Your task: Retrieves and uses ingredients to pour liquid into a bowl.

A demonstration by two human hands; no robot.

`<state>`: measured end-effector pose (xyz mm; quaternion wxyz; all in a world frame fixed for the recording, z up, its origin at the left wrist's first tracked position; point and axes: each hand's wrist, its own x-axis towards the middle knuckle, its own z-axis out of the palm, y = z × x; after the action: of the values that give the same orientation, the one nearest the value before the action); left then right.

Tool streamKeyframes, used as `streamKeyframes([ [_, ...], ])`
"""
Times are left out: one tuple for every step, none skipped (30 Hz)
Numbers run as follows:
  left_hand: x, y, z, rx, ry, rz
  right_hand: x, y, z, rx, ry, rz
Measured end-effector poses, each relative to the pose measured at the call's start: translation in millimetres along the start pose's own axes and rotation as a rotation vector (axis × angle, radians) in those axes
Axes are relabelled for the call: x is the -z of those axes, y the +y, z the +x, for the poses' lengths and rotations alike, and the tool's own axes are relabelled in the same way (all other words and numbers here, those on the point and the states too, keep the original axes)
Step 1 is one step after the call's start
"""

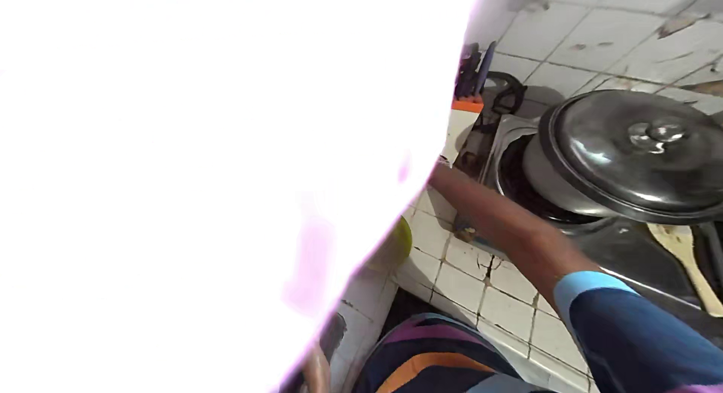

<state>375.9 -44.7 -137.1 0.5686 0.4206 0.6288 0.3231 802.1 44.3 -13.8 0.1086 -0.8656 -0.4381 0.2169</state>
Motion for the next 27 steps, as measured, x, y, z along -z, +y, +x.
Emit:
streamKeyframes([
  [-7, 2, -1, 0.020, 0.000, 0.006, -2, 0, 1, 0.006, -0.005, -0.048],
  [-13, 3, 0, 0.040, -0.008, 0.002, -2, -1, 3, -0.001, -0.045, -0.114],
  [-17, 4, 1, 0.047, -0.023, 0.003, -2, -1, 6, -0.017, -0.110, -0.167],
  [-20, 0, 4, 0.040, -0.045, 0.017, -7, 3, 13, -0.016, -0.124, -0.189],
  [-23, 0, 7, 0.030, -0.070, 0.027, -36, 22, 28, 0.064, 0.098, -0.146],
  [-27, 2, 9, 0.021, -0.094, 0.030, -50, 34, 43, 0.111, 0.192, -0.132],
  [-31, 8, 12, 0.014, -0.105, 0.034, -52, 38, 51, 0.116, 0.187, -0.126],
  [-35, 14, 13, 0.006, -0.117, 0.040, -49, 38, 55, 0.104, 0.161, -0.113],
  [-37, 16, 17, -0.015, -0.130, 0.042, -45, 36, 58, 0.085, 0.135, -0.100],
  [-36, 13, 22, -0.046, -0.139, 0.039, -41, 35, 59, 0.071, 0.114, -0.092],
  [-36, 11, 26, -0.072, -0.146, 0.030, -40, 35, 61, 0.065, 0.103, -0.089],
  [-36, 13, 29, -0.089, -0.147, 0.024, -38, 35, 63, 0.062, 0.084, -0.097],
  [-37, 15, 29, -0.095, -0.146, 0.025, -35, 34, 64, 0.060, 0.054, -0.115],
  [-37, 17, 29, -0.095, -0.141, 0.030, -33, 34, 65, 0.058, 0.020, -0.138],
  [-37, 18, 28, -0.089, -0.134, 0.032, -31, 34, 66, 0.059, -0.003, -0.143],
  [-36, 17, 27, -0.078, -0.126, 0.030, -29, 34, 67, 0.065, -0.015, -0.144],
  [-35, 15, 25, -0.070, -0.125, 0.026, -28, 35, 69, 0.072, -0.022, -0.147],
  [-34, 11, 23, -0.067, -0.129, 0.028, -28, 35, 70, 0.075, -0.027, -0.149],
  [-34, 7, 20, -0.061, -0.134, 0.032, -29, 36, 72, 0.075, -0.031, -0.160],
  [-34, 4, 17, -0.048, -0.139, 0.039, -29, 35, 72, 0.071, -0.034, -0.182],
  [-35, 1, 14, -0.033, -0.144, 0.047, -29, 33, 71, 0.064, -0.036, -0.197],
  [-35, -1, 11, -0.016, -0.152, 0.057, -26, 29, 66, 0.057, -0.038, -0.202],
  [-36, -2, 9, 0.000, -0.160, 0.064, -20, 24, 59, 0.058, -0.029, -0.187],
  [-37, -3, 7, 0.011, -0.168, 0.070, -10, 20, 52, 0.071, -0.001, -0.154],
  [-38, -4, 6, 0.022, -0.177, 0.071, 3, 17, 45, 0.096, 0.065, -0.083],
  [-39, -4, 5, 0.037, -0.182, 0.071, 19, 15, 40, 0.122, 0.176, -0.008],
  [-39, -4, 6, 0.053, -0.187, 0.066, 38, 15, 37, 0.141, 0.306, 0.056],
])
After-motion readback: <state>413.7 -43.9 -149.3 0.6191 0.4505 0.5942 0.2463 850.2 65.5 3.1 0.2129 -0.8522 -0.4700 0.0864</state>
